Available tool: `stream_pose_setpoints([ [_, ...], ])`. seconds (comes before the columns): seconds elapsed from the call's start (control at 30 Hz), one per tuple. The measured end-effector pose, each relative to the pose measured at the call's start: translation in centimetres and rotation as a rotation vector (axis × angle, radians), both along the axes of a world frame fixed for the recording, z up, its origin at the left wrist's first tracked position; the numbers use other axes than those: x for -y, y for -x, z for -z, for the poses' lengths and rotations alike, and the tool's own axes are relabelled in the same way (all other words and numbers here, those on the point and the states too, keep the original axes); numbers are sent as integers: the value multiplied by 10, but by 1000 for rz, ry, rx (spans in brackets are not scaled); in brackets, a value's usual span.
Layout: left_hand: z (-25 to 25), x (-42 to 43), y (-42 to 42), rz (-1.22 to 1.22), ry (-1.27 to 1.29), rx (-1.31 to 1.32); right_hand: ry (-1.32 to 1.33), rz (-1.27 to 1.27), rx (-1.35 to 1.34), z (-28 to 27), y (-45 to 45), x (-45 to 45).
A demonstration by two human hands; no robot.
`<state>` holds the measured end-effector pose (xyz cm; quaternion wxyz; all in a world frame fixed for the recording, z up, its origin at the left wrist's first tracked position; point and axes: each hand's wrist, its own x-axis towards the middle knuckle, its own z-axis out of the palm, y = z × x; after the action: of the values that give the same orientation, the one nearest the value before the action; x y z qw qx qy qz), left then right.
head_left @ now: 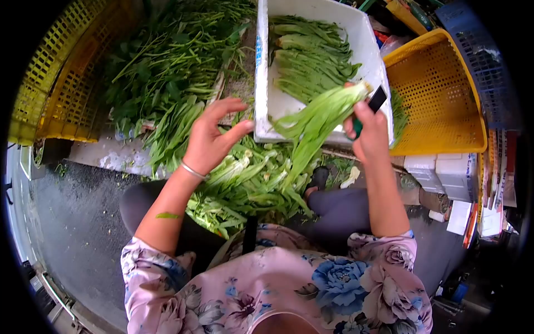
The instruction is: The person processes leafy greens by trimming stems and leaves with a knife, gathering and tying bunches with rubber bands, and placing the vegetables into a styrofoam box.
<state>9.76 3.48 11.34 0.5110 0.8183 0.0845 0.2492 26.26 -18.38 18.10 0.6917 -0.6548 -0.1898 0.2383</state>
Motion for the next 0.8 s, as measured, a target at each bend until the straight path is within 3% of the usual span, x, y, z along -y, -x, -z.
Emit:
stream_pose_setpoints([
  [0.03,-3,10,1,80,76,71,7,-26,-35,4,22,3],
  [0.1,-19,30,10,312,357,-94,67,-87,-109,21,57,4],
  [0.13,-13,35,12,377,330,-122,69,-118,-124,35,69,2],
  [0.17,-7,47,12,412,629,-131,71,-150,-139,48,80,0],
  [0.23,9,46,13,522,782,-311,55,-164,-247,61,93,-5],
  [0.37,23,39,15,408,592,-443,54,-243,-268,79,89,-1],
  [0.43,29,37,16,324,284,-432,-17,-309,-346,84,87,0],
  [0.5,31,37,15,323,308,-372,12,-332,-370,92,88,-4],
  [0.57,24,34,14,303,35,-415,-13,-338,-375,95,89,-7],
  [0.7,29,31,14,309,-27,-445,-12,-323,-372,105,90,-7],
  [0.77,37,30,15,374,401,-454,-31,-345,-540,109,87,-4],
  [0.8,43,28,16,374,402,-456,-31,-345,-542,114,86,0],
])
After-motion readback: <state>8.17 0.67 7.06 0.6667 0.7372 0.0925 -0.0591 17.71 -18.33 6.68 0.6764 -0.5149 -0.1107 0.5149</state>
